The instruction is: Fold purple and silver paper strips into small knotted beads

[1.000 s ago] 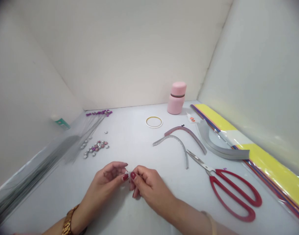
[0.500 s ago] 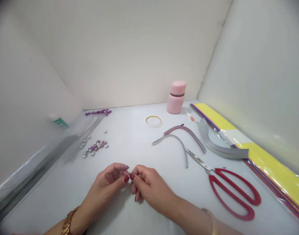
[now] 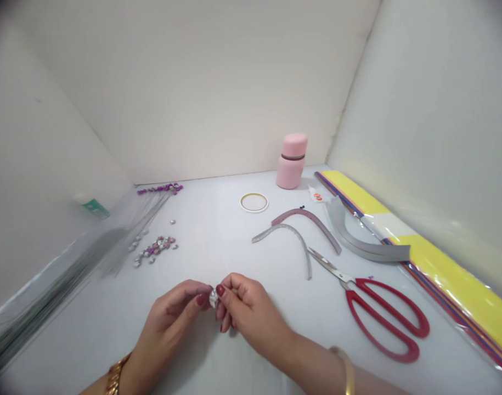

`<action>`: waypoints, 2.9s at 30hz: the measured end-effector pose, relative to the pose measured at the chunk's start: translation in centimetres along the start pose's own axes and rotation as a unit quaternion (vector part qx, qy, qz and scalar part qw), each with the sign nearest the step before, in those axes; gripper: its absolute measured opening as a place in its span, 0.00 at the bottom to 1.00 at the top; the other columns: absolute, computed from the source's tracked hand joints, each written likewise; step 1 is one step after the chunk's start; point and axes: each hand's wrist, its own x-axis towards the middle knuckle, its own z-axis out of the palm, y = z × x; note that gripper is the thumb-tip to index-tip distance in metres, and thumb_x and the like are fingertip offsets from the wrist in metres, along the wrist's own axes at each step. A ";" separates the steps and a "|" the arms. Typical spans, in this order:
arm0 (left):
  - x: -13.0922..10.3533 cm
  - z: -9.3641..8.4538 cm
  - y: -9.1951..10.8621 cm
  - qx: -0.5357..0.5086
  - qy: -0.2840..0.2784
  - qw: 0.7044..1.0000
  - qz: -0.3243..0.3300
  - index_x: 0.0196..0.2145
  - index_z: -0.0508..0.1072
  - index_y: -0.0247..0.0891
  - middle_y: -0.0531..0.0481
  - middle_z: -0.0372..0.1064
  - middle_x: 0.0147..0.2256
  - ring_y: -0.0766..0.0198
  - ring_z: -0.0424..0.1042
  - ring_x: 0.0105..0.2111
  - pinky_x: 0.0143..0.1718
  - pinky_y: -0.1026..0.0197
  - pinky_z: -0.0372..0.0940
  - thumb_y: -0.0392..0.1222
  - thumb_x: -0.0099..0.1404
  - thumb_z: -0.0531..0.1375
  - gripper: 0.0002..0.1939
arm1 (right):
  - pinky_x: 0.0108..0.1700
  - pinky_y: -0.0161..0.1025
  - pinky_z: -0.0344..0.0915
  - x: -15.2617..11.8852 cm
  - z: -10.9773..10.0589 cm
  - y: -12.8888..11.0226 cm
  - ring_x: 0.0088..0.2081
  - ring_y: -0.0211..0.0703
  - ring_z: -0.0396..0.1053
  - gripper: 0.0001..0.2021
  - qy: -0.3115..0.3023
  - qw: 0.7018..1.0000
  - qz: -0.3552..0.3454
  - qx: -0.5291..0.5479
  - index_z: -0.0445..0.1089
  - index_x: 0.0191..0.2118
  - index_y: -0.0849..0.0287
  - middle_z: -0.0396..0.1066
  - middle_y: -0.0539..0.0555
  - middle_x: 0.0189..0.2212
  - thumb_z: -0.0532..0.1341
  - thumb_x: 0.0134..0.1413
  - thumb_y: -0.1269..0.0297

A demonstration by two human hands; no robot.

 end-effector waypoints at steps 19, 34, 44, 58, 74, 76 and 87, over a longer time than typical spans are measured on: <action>0.2 0.1 -0.6 0.071 -0.014 0.997 0.029 0.31 0.68 0.36 0.49 0.68 0.29 0.65 0.68 0.29 0.32 0.65 0.63 0.35 0.60 0.54 0.04 | 0.22 0.29 0.55 0.0 0.1 0.0 0.19 0.30 0.61 0.12 0.023 1.000 -0.002 -0.007 0.61 0.28 0.61 0.64 0.46 0.19 0.52 0.57 0.59; 0.8 0.9 -0.3 -0.155 0.031 0.972 -0.175 0.24 0.67 0.34 0.52 0.69 0.22 0.68 0.65 0.25 0.29 0.66 0.59 0.39 0.54 0.60 0.07 | 0.22 0.29 0.55 0.1 0.3 0.1 0.18 0.29 0.61 0.10 0.036 0.999 -0.004 -0.002 0.61 0.28 0.61 0.65 0.47 0.20 0.53 0.56 0.61; 0.8 1.0 -0.1 -0.175 0.034 0.965 -0.191 0.23 0.66 0.34 0.52 0.69 0.22 0.68 0.65 0.24 0.30 0.66 0.59 0.37 0.54 0.60 0.06 | 0.22 0.29 0.56 0.1 0.4 0.4 0.18 0.29 0.61 0.09 0.035 0.999 -0.012 -0.003 0.61 0.27 0.61 0.65 0.47 0.20 0.53 0.56 0.63; 0.8 0.9 -0.5 -0.149 0.040 0.975 -0.162 0.25 0.68 0.34 0.51 0.70 0.23 0.67 0.66 0.25 0.28 0.66 0.60 0.39 0.53 0.62 0.06 | 0.23 0.30 0.57 0.0 0.4 0.1 0.19 0.30 0.61 0.10 0.032 0.999 -0.008 -0.018 0.60 0.27 0.61 0.64 0.47 0.20 0.53 0.56 0.61; 1.4 0.0 0.0 -0.194 0.001 0.961 -0.197 0.31 0.73 0.33 0.52 0.71 0.23 0.68 0.68 0.24 0.29 0.66 0.61 0.38 0.48 0.66 0.11 | 0.24 0.30 0.57 -0.1 0.2 -0.1 0.20 0.31 0.61 0.10 -0.006 0.999 -0.006 -0.034 0.62 0.29 0.60 0.64 0.47 0.21 0.53 0.55 0.60; 1.5 -0.3 0.1 -0.206 -0.039 0.958 -0.198 0.32 0.73 0.33 0.50 0.72 0.24 0.67 0.68 0.25 0.31 0.65 0.61 0.37 0.50 0.64 0.10 | 0.24 0.30 0.57 -0.1 0.1 -0.1 0.20 0.31 0.62 0.09 -0.015 0.999 -0.004 -0.043 0.62 0.28 0.60 0.64 0.47 0.20 0.53 0.55 0.61; 1.3 0.2 -0.2 -0.216 -0.029 0.956 -0.199 0.21 0.69 0.33 0.53 0.68 0.18 0.69 0.65 0.21 0.26 0.67 0.58 0.39 0.54 0.61 0.09 | 0.26 0.32 0.59 -0.3 0.3 -0.2 0.21 0.33 0.62 0.10 -0.031 0.995 -0.043 -0.084 0.60 0.30 0.59 0.66 0.49 0.24 0.50 0.58 0.60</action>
